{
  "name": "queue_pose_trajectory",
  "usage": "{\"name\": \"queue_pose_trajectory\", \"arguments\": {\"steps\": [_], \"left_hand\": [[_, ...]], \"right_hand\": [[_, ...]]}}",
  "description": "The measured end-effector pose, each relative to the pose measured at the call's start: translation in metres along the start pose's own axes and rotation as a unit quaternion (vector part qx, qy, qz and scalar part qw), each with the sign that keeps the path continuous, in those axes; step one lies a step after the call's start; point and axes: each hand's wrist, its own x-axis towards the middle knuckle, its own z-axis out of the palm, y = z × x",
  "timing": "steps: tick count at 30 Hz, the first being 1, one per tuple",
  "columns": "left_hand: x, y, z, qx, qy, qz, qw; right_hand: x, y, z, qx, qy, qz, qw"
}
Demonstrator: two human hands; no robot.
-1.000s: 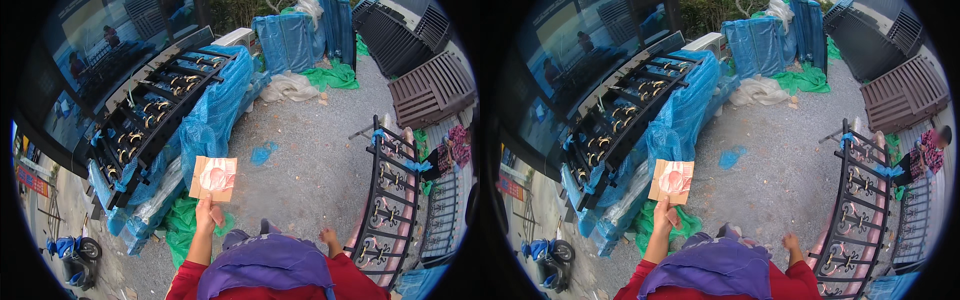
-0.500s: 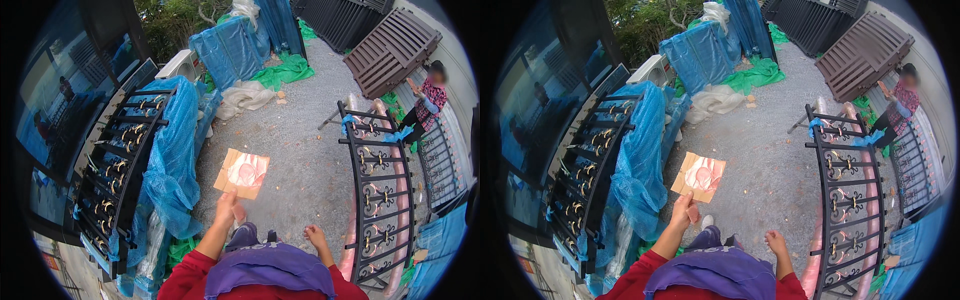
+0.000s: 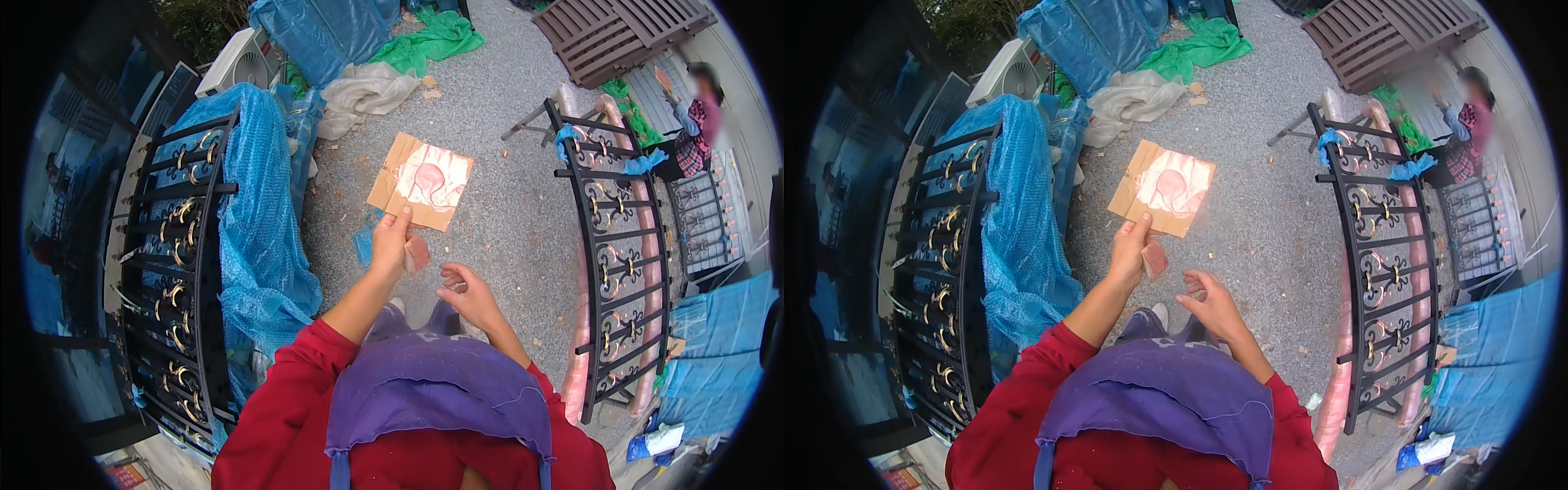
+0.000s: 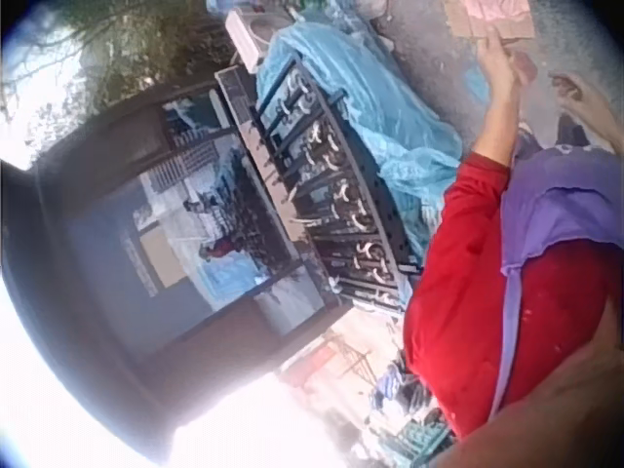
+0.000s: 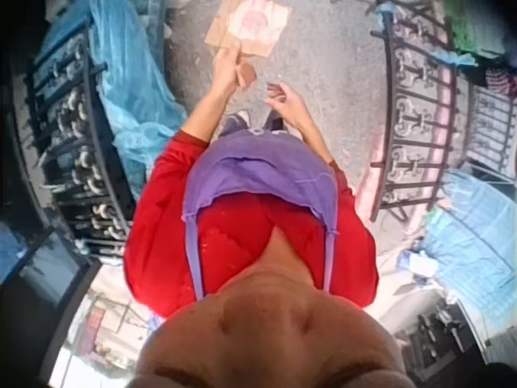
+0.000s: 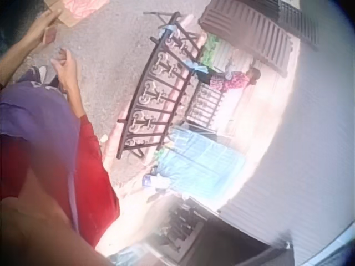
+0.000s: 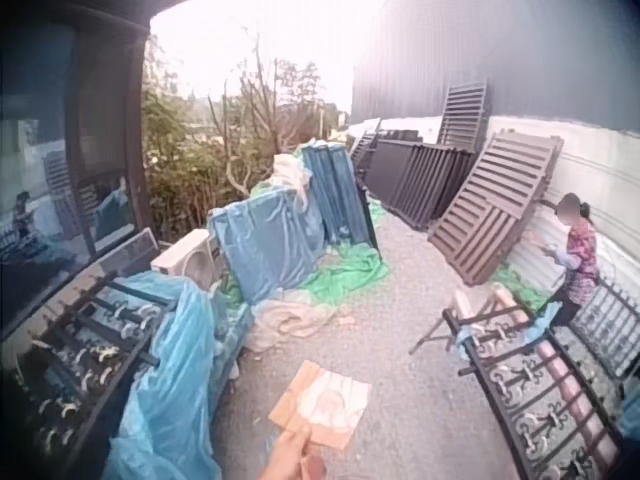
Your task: The person rubs a pinkish substance onto a metal gate using a sponge and a cardboard palette, then uses a brush to apply more of the substance. The person moves around the gate, treating different sections.
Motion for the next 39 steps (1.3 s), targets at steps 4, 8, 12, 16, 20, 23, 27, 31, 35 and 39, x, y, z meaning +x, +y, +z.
{"name": "queue_pose_trajectory", "arguments": {"steps": [4,8,12,16,20,23,27,31,35,39], "left_hand": [[0.018,0.007,0.018,-0.009,-0.013,-0.023,1.0],[0.026,0.008,0.033,0.008,-0.022,-0.029,0.999],[0.033,0.001,0.045,0.0,-0.031,-0.049,0.998],[0.038,-0.012,0.058,0.019,-0.06,-0.071,0.995],[0.048,-0.013,0.07,0.064,-0.106,-0.089,0.988],[0.058,-0.016,0.073,0.088,-0.111,-0.089,0.986],[0.058,-0.025,0.083,0.117,-0.124,-0.102,0.98],[0.048,-0.043,0.091,0.142,-0.158,-0.127,0.969],[0.022,-0.064,0.113,0.163,-0.201,-0.145,0.955],[-0.015,-0.091,0.139,0.188,-0.252,-0.166,0.935]], "right_hand": [[0.021,-0.011,0.01,-0.009,0.055,-0.037,0.998],[0.034,-0.013,0.011,-0.011,0.109,-0.033,0.993],[0.043,-0.016,0.014,-0.051,0.164,-0.035,0.985],[0.05,-0.001,0.005,-0.096,0.207,-0.018,0.973],[0.041,0.01,-0.01,-0.029,0.248,0.0,0.968],[0.02,0.022,-0.024,0.134,0.273,0.089,0.949],[-0.024,0.049,-0.047,0.422,0.369,0.063,0.826],[-0.072,0.051,-0.064,0.581,0.413,-0.019,0.701],[-0.117,0.045,-0.077,0.645,0.434,-0.1,0.621],[-0.166,0.052,-0.085,0.655,0.424,-0.165,0.604]]}}
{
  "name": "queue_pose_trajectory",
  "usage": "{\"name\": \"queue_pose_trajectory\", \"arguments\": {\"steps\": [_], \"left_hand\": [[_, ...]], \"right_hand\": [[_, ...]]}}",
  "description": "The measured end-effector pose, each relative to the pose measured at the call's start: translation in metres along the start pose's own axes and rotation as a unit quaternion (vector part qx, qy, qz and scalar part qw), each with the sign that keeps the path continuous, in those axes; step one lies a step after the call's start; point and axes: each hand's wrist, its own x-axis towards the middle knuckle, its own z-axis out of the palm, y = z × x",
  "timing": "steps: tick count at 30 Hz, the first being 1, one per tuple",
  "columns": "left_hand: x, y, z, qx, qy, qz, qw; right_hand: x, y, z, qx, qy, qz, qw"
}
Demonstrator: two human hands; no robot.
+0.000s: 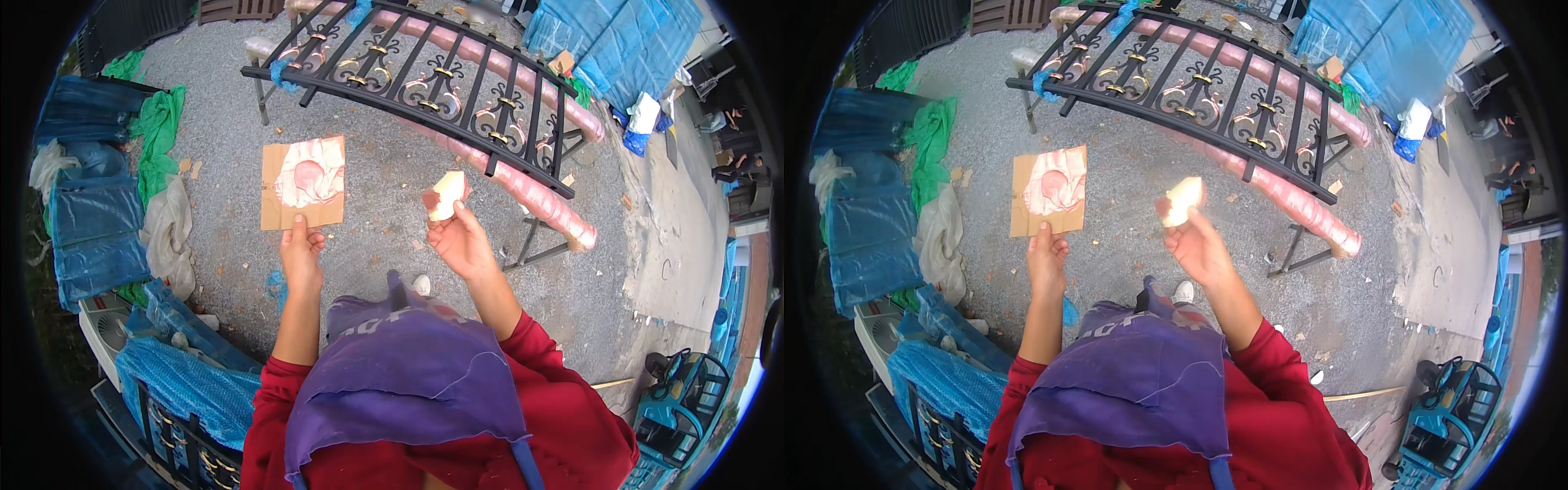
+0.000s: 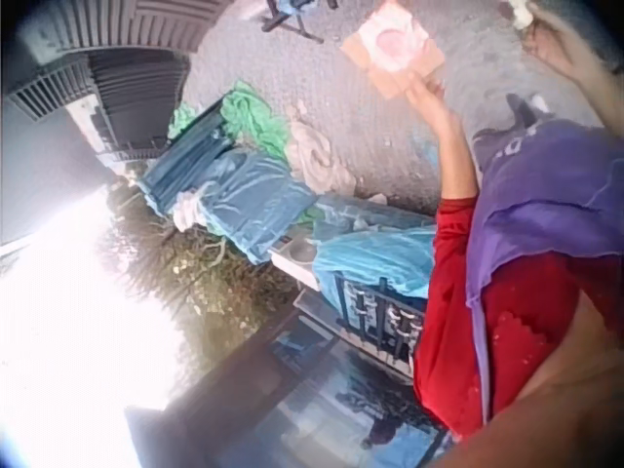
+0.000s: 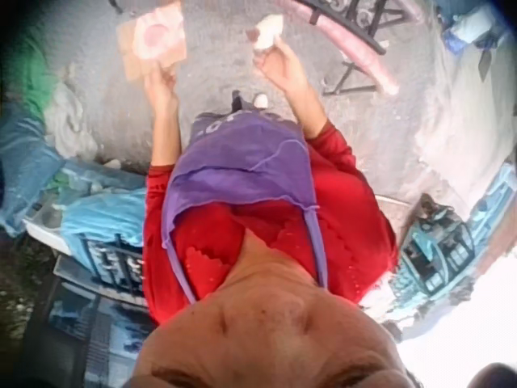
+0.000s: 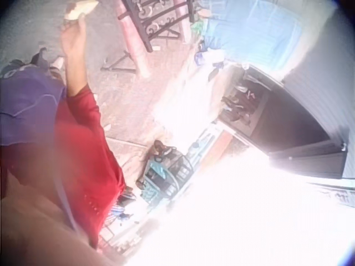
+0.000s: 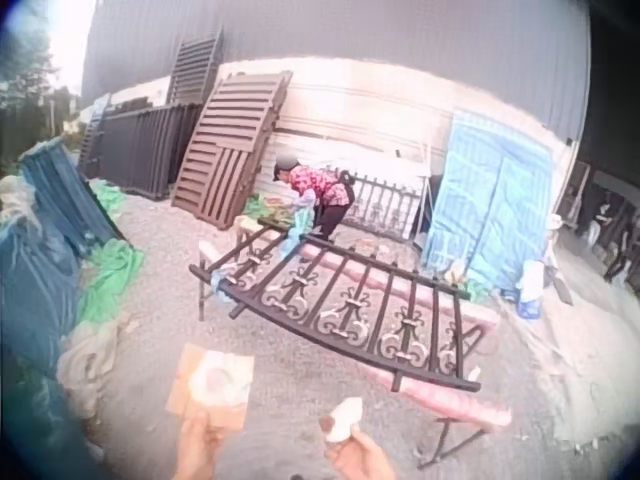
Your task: The person rubs a pinkish substance onto a metal gate using a sponge and a cardboard palette, then uses a brush to apply more of the substance. The person moves around the gate, treating different sections.
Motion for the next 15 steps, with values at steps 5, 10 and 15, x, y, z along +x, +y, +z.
{"name": "queue_pose_trajectory", "arguments": {"steps": [5,10,15], "left_hand": [[-0.018,-0.027,0.067,0.036,-0.07,-0.022,0.997],[-0.03,-0.06,0.122,0.049,-0.088,-0.033,0.994],[-0.04,-0.095,0.179,0.073,-0.141,-0.063,0.985]], "right_hand": [[-0.035,-0.051,-0.027,0.029,0.038,-0.056,0.997],[-0.079,-0.093,-0.087,0.021,0.091,-0.094,0.991],[-0.126,-0.134,-0.142,0.029,0.165,-0.171,0.971]]}}
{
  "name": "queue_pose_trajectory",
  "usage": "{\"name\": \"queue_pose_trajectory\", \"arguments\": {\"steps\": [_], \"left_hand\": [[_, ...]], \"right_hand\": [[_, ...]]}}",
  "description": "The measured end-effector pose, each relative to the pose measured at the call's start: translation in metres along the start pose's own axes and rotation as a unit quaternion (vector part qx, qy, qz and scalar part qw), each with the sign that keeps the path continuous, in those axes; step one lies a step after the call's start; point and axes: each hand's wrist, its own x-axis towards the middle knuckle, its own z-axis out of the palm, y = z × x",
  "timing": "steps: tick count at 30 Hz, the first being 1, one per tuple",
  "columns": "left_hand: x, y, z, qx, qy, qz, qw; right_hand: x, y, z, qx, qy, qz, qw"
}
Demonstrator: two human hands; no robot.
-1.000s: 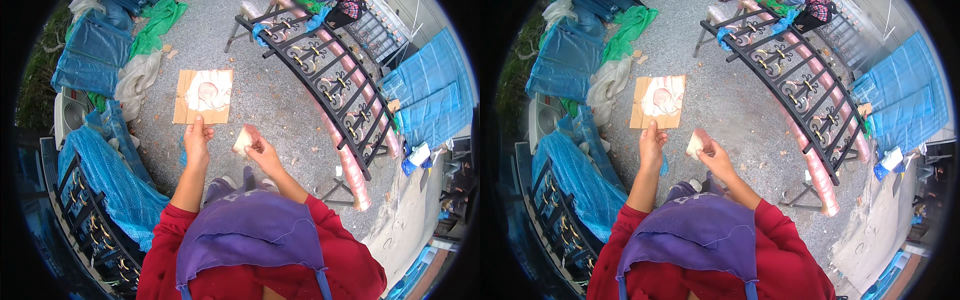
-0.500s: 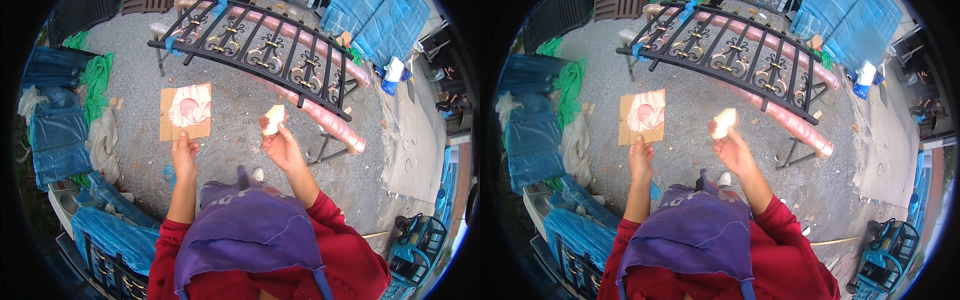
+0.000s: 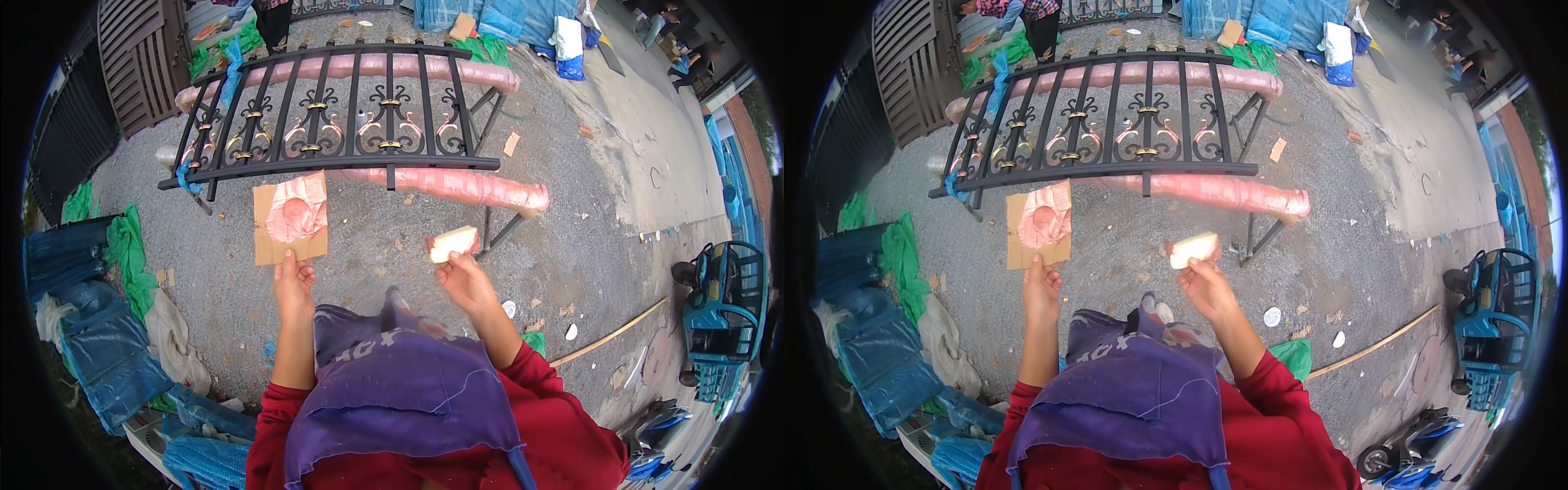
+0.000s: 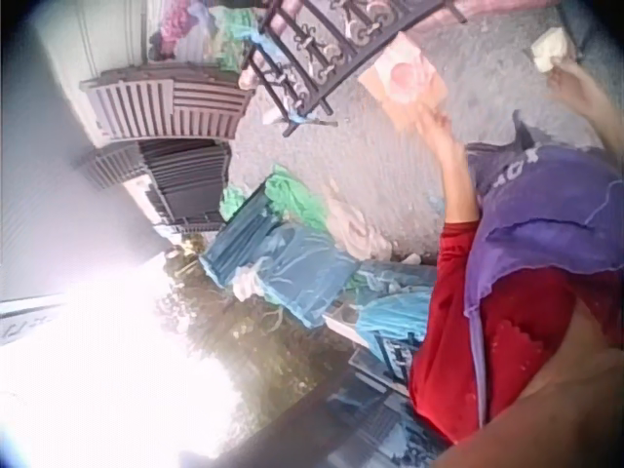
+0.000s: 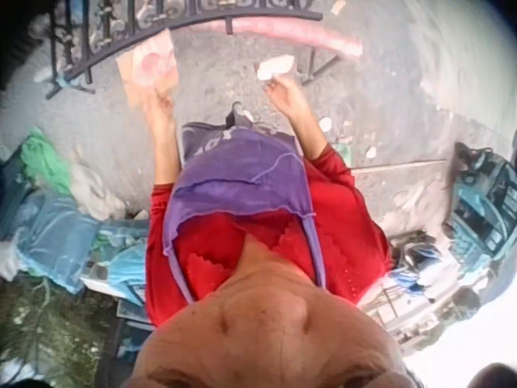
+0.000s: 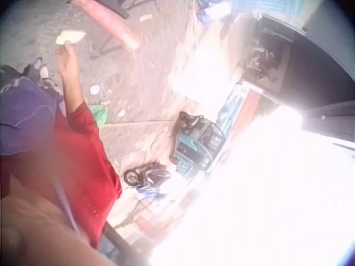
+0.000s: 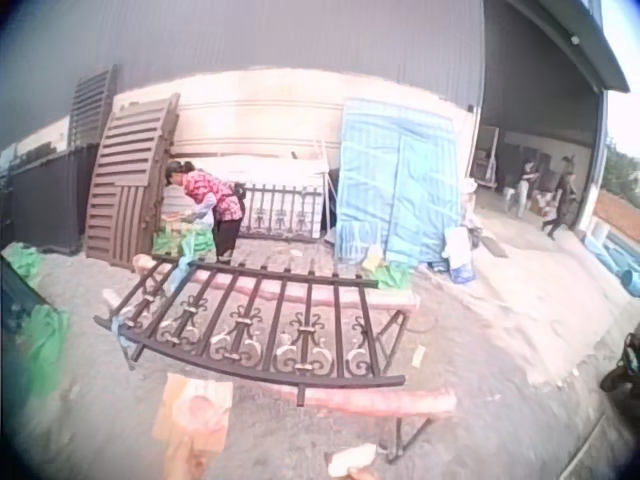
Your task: The person rubs a pinkish substance onto a metal gate using a sponge and a cardboard palette, then uses a brush to apply more of the substance. The person moves around the gate, treating different sections.
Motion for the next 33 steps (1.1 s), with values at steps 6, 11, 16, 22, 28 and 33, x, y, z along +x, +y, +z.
{"name": "queue_pose_trajectory", "arguments": {"steps": [6,11,16,22,28,33], "left_hand": [[0.032,-0.009,0.054,0.041,-0.042,-0.028,0.998],[0.079,-0.003,0.098,0.039,-0.071,-0.025,0.996],[0.13,-0.006,0.131,0.054,-0.096,-0.031,0.994],[0.152,-0.002,0.174,0.092,-0.135,-0.063,0.985],[0.175,-0.025,0.212,0.096,-0.169,-0.082,0.978],[0.187,-0.037,0.249,0.102,-0.17,-0.081,0.977]], "right_hand": [[-0.001,-0.031,-0.026,0.017,0.061,-0.058,0.996],[0.02,-0.035,-0.035,0.027,0.099,-0.087,0.991],[0.049,-0.053,-0.018,0.012,0.133,-0.106,0.985],[0.093,-0.085,0.009,0.039,0.116,-0.144,0.982],[0.121,-0.108,0.013,0.056,0.135,-0.179,0.973],[0.146,-0.145,0.007,0.058,0.113,-0.198,0.972]]}}
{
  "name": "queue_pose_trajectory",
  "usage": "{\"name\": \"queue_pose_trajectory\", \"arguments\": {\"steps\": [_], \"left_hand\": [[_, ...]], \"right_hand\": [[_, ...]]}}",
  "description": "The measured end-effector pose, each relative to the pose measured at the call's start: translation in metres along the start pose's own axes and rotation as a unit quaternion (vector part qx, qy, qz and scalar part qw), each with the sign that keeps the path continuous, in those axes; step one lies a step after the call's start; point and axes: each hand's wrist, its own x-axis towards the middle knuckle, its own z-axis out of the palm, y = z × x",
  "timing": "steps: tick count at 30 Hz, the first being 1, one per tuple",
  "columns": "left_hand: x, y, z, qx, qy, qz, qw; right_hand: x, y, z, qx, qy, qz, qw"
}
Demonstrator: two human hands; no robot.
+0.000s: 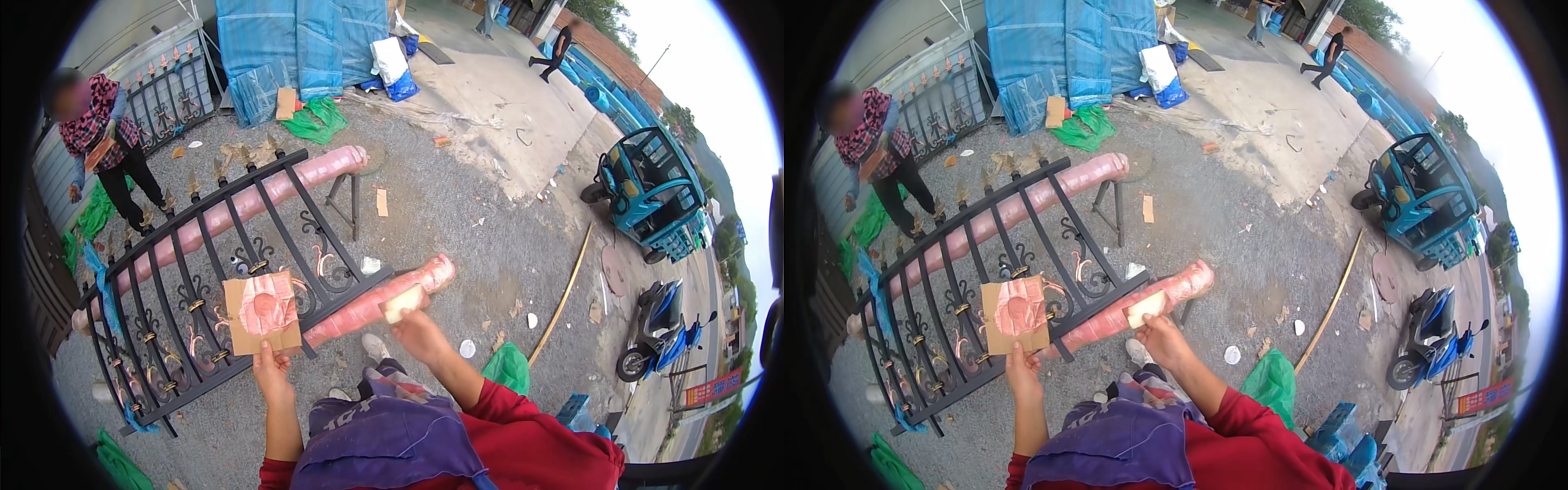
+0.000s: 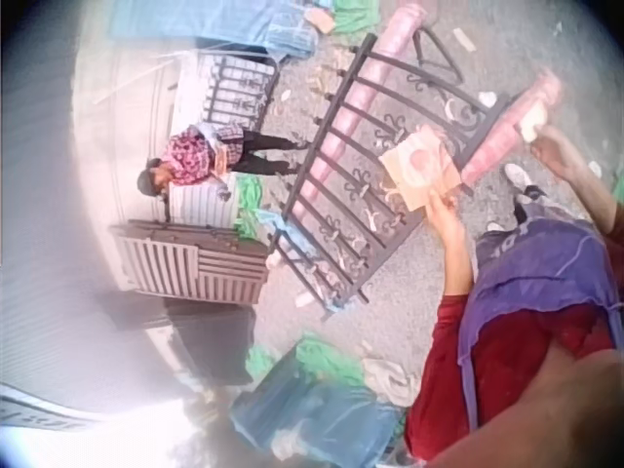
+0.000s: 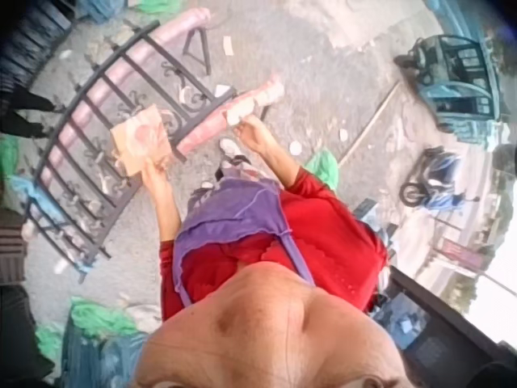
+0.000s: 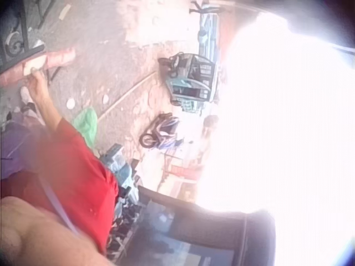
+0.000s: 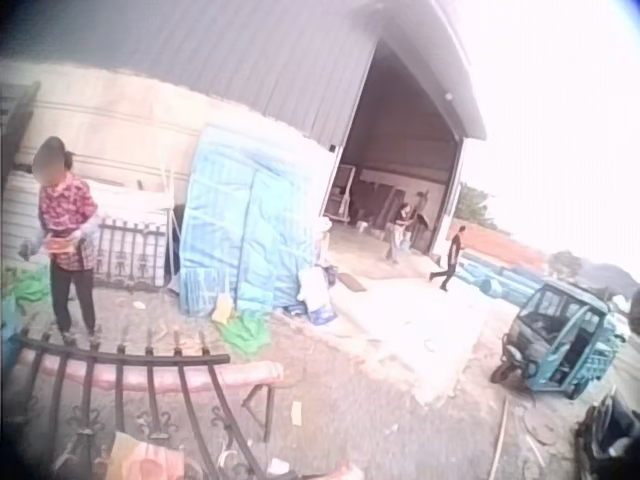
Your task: The person rubs a pinkish substance onto a metal gate using a sponge and a cardboard palette, then uses a brush to apply more of the substance. The person moves around the gate, treating different sections.
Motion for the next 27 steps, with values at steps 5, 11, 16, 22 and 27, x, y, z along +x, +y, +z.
{"name": "queue_pose_trajectory", "arguments": {"steps": [5,11,16,22,27], "left_hand": [[0.024,0.001,0.055,-0.009,0.004,0.012,1.0],[0.045,-0.011,0.105,-0.017,0.027,0.009,0.999],[0.053,-0.023,0.132,-0.037,0.052,0.005,0.998],[0.068,-0.036,0.138,-0.031,0.065,-0.004,0.997],[0.062,-0.034,0.116,-0.027,0.088,-0.02,0.996]], "right_hand": [[0.059,-0.033,-0.004,-0.017,-0.008,0.015,1.0],[0.149,-0.073,-0.002,-0.013,-0.033,0.073,0.997],[0.204,-0.082,0.016,-0.115,-0.066,0.125,0.983],[0.236,-0.071,0.048,-0.193,-0.122,0.071,0.971],[0.226,-0.043,0.092,-0.365,-0.186,0.04,0.911]]}}
